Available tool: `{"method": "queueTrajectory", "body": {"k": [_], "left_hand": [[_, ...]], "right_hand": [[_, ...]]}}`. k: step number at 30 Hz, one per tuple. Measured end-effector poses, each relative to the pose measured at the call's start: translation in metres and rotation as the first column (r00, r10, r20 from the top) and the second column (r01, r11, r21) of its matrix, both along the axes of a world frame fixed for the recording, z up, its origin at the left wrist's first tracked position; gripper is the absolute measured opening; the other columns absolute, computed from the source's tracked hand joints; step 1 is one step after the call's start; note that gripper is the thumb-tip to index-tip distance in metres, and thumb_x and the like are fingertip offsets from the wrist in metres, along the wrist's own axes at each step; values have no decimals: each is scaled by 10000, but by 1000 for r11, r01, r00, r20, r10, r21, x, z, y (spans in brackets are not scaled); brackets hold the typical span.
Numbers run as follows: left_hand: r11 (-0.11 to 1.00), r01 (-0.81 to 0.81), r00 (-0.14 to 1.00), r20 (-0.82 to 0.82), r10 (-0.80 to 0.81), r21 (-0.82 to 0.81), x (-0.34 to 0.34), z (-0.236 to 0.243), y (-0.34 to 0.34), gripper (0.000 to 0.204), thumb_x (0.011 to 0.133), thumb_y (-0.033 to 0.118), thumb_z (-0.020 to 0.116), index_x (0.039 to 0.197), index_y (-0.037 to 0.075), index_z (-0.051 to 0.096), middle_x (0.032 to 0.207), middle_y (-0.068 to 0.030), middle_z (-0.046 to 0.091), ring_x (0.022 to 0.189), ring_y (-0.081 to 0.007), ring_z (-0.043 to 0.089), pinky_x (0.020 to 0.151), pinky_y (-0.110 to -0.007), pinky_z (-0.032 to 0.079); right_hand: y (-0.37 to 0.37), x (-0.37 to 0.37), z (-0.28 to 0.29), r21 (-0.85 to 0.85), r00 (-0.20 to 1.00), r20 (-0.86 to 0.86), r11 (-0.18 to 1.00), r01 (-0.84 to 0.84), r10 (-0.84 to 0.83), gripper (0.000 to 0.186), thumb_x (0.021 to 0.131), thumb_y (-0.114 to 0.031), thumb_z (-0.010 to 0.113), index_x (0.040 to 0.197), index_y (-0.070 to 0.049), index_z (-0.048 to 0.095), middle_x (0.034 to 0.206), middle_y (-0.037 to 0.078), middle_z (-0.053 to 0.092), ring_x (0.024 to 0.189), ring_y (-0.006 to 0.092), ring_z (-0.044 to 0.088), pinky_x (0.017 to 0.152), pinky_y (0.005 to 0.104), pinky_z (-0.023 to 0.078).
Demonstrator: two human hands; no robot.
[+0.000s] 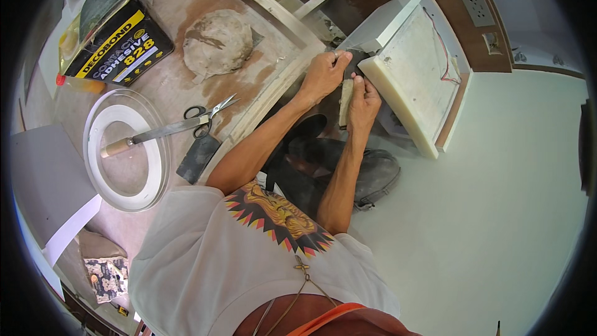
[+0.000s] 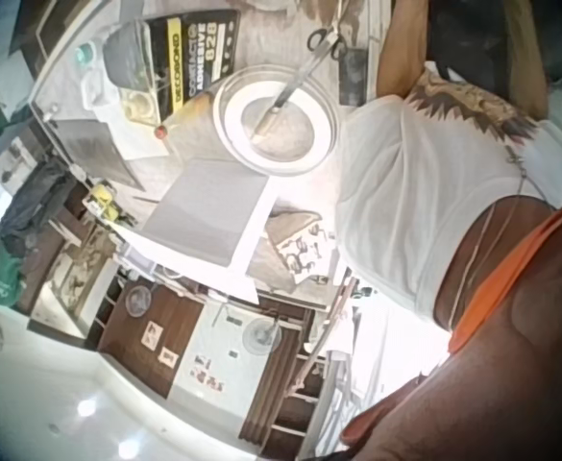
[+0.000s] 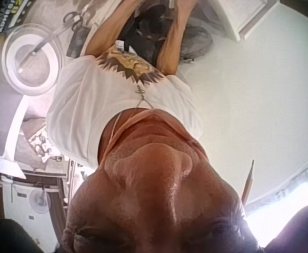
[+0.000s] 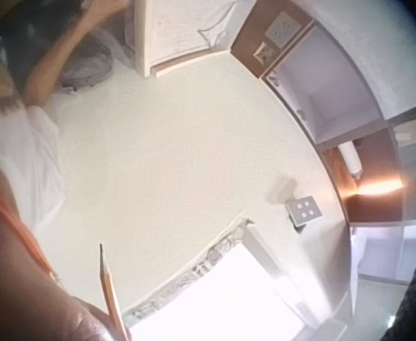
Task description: The person sits on the floor and uses a chisel, sandpaper, and a scraper to smooth and clean the edges of a white cabinet. They repeatedly scrape, sand, and wipe the cabinet edge, handling tools and debris throughout the process.
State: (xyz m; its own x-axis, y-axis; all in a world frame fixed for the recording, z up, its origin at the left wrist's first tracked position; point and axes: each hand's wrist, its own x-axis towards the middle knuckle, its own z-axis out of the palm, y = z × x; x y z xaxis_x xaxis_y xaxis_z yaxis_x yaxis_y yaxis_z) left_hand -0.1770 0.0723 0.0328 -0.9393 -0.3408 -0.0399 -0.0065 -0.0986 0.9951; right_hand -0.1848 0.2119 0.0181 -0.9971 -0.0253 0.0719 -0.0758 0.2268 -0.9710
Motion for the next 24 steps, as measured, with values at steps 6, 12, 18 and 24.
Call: {"method": "queueTrajectory", "body": {"k": [6,12,18,24], "left_hand": [[994,-105,990,-92,104,-5,-6,-14,8,398,1027,295,594,959,-86,683,757,-275,640,630,-266,578,638,-416,474],[993,-109,986,-122,112,38,-12,-17,9,377,1015,276,579,876,-63,666,660,-232,574,574,-248,500,585,-414,438],[984,-167,974,-163,155,-57,-11,-10,5,378,1011,278,571,850,-53,655,635,-212,548,561,-212,475,574,-407,427],[991,-134,974,-185,131,-1,-8,-10,9,394,1017,316,555,895,-33,693,675,-202,616,596,-252,593,603,-412,444]], "right_hand": [[-3,0,4,-22,1000,-20,1000,-6,5,302,1035,-202,622,1132,65,725,1039,95,748,946,139,648,882,299,502],[-6,2,6,66,1000,-15,998,24,-23,314,1020,-214,615,1083,68,737,987,94,741,909,145,630,875,310,490],[-12,3,6,65,999,-6,997,36,-36,307,1023,-207,621,1091,69,735,993,80,722,893,122,614,825,280,487],[-1,-5,7,48,999,-41,999,-11,13,286,1024,-185,636,1117,70,727,1027,69,723,905,104,614,824,263,493]]}}
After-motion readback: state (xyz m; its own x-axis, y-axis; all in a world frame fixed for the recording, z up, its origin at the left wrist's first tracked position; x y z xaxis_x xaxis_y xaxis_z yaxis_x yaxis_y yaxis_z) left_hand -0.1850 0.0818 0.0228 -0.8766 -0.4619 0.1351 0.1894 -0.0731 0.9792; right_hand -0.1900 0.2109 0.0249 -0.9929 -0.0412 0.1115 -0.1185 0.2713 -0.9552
